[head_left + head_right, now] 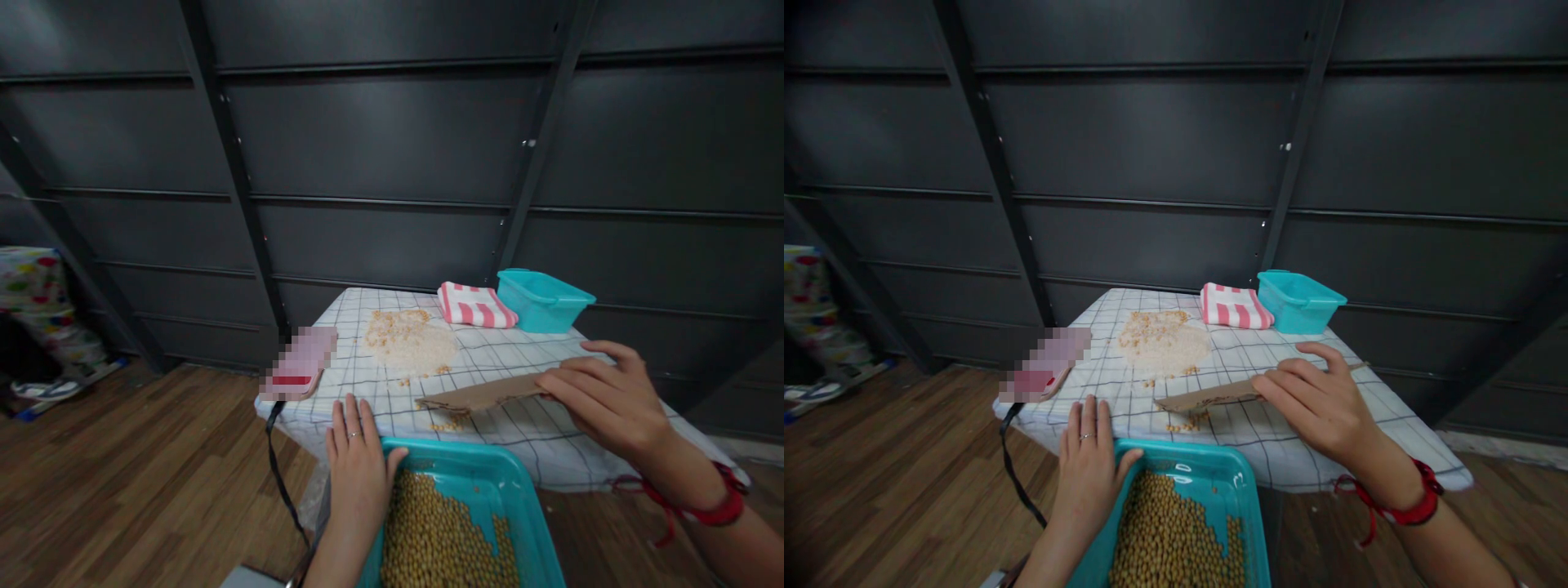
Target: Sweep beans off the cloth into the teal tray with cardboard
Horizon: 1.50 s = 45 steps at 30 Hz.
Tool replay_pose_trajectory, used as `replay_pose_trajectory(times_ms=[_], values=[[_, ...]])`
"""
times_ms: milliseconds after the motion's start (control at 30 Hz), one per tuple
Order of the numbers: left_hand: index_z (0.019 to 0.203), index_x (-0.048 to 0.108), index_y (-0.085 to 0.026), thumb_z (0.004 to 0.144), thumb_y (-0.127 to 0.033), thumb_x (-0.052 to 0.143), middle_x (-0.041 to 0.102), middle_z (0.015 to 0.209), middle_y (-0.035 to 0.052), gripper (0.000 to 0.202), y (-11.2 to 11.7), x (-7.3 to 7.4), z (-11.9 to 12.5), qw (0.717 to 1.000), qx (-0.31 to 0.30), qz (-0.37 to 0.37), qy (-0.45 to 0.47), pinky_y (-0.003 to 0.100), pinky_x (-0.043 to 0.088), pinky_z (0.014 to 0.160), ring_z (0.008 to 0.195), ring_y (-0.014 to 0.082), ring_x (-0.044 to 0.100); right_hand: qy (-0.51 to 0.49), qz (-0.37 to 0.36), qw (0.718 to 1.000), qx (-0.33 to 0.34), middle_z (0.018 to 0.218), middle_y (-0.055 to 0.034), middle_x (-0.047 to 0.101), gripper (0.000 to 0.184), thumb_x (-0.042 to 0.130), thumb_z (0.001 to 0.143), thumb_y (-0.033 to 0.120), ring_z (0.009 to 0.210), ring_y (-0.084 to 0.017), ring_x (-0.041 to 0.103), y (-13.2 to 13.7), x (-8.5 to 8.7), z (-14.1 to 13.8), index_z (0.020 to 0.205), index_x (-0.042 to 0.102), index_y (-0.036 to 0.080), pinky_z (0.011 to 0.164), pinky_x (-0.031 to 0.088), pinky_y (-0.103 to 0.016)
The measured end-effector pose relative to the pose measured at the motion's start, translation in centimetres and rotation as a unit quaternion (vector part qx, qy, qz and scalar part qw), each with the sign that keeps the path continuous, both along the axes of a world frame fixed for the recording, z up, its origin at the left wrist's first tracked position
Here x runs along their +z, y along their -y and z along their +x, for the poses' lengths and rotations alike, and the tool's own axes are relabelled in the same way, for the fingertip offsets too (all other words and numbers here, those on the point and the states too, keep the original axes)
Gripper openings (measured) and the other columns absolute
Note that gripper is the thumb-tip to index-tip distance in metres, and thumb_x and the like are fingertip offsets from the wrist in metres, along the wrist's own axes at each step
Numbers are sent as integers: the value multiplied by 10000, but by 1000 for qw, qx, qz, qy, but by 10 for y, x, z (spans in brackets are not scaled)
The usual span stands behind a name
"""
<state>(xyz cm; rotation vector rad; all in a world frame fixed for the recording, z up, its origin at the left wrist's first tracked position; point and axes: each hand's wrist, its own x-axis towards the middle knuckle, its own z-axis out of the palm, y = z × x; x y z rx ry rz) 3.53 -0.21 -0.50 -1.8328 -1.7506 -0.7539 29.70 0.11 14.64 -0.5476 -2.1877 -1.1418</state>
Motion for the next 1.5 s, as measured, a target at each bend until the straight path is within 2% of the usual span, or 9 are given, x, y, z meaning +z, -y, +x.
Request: replay_pose_trajectory(times_ms=[233, 433, 700, 900, 1267, 1400, 1500], values=[[1172, 443, 17, 764, -494, 446, 426, 1253, 269, 654, 1, 3, 1, 1000, 1, 3, -9, 527, 384, 870, 1188, 409, 325, 19, -23, 999, 18, 689, -41, 653, 134, 481, 802, 66, 668, -156, 564, 3, -1, 0, 872, 555, 153, 746, 413, -407], [1207, 413, -2, 764, -514, 429, 413, 1270, 262, 677, 0, 0, -3, 1000, -8, -15, -22, 514, 392, 869, 1205, 401, 313, 2, -15, 1000, -2, 668, -20, 649, 152, 472, 803, 56, 640, -141, 563, 9, 4, 3, 838, 556, 177, 756, 417, -401], [1190, 428, 16, 749, -507, 463, 418, 1259, 275, 685, 0, 1, -1, 1000, 2, -4, -21, 517, 377, 882, 1201, 410, 310, 18, -30, 999, 16, 702, -23, 652, 129, 492, 799, 62, 684, -143, 565, 3, -4, -1, 858, 556, 159, 772, 412, -398], [1187, 427, 23, 744, -517, 464, 416, 1256, 281, 700, 0, 1, -1, 1000, -1, -1, -19, 526, 381, 872, 1194, 418, 314, -1, -39, 999, 4, 667, -26, 647, 154, 457, 812, 54, 648, -143, 563, 12, 3, 0, 845, 551, 171, 756, 414, -397], [1199, 419, 8, 759, -513, 443, 420, 1262, 264, 682, 0, 1, -1, 1000, 4, 2, -14, 523, 386, 877, 1186, 407, 334, 16, -16, 1000, 16, 688, -25, 650, 126, 503, 795, 67, 680, -136, 550, -19, -13, -10, 891, 533, 144, 776, 405, -392], [1194, 420, 18, 758, -502, 451, 416, 1260, 274, 680, 0, 0, -1, 1000, -5, 3, -7, 532, 382, 875, 1186, 416, 326, 16, 0, 1000, 3, 668, -17, 640, 150, 511, 783, 55, 664, -133, 548, -25, -10, -10, 895, 531, 154, 769, 406, -380], [1192, 417, 26, 761, -496, 449, 416, 1255, 280, 678, 0, 0, 0, 1000, -5, 3, -5, 526, 384, 873, 1192, 414, 317, 4, 9, 1000, -4, 672, -18, 641, 175, 519, 773, 43, 657, -135, 550, -18, -3, -1, 898, 535, 165, 764, 404, -382]])
